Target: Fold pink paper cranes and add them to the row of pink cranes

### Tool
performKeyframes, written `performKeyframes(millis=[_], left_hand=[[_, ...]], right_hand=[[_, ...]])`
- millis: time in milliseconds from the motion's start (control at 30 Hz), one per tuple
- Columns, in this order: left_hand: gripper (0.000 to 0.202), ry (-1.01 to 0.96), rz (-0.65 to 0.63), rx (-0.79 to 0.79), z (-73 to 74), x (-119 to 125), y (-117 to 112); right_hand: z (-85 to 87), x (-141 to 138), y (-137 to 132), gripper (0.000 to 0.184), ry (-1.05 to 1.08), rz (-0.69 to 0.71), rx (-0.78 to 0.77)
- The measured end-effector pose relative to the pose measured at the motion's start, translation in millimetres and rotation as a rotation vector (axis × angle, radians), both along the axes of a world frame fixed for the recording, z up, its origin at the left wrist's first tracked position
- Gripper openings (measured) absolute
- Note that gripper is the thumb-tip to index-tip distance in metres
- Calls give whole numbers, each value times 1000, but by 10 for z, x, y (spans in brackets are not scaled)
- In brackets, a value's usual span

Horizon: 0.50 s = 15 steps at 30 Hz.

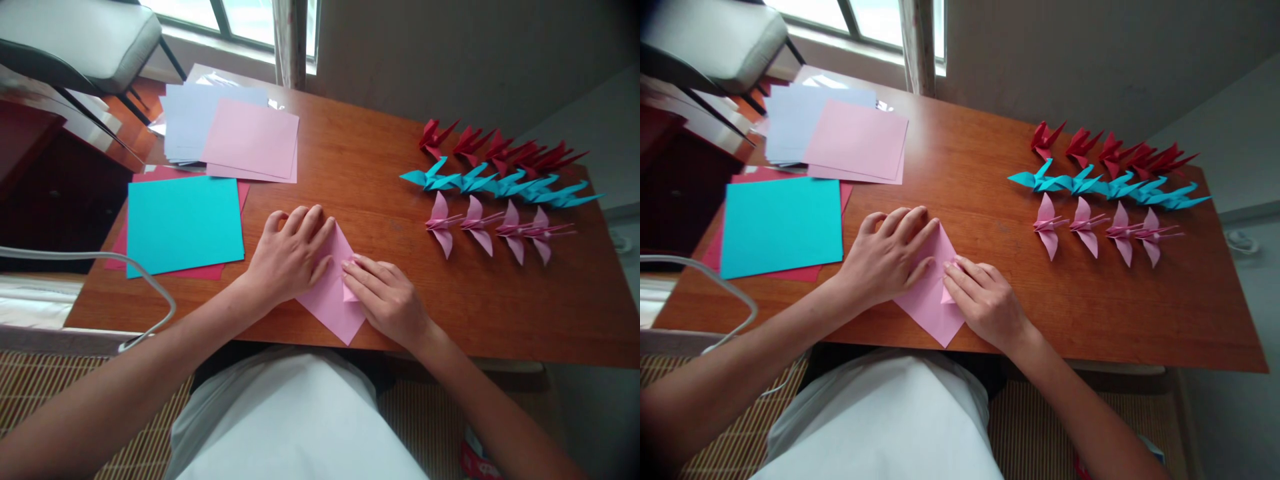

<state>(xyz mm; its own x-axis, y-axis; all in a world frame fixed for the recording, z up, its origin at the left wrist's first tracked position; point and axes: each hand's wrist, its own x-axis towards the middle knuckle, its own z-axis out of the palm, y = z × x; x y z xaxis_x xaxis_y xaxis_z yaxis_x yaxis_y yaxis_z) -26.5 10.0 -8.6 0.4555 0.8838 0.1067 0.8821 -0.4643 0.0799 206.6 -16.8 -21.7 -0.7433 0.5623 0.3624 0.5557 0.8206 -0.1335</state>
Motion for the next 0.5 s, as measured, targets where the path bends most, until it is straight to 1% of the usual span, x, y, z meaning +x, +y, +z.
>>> performKeyframes(millis=[100,167,267,367,433,500], left_hand=[[58,-13,-5,18,15,-14,-14],[56,-15,-34,46,44,-23,-55],[48,-14,-148,86,90,-26,-155],[41,-15,-251,61,94,-22,-245],[40,-23,-273,35,73,-23,-273],[43,-28,-279,10,50,-29,-277]], right_hand=[[-5,-2,4,35,6,-3,-9],[-10,-3,4,34,10,-5,-10],[-11,-3,5,32,8,-2,0],[-11,0,6,30,7,-7,6],[-16,-1,8,31,8,-16,-7],[-28,-2,8,33,16,-20,-27]])
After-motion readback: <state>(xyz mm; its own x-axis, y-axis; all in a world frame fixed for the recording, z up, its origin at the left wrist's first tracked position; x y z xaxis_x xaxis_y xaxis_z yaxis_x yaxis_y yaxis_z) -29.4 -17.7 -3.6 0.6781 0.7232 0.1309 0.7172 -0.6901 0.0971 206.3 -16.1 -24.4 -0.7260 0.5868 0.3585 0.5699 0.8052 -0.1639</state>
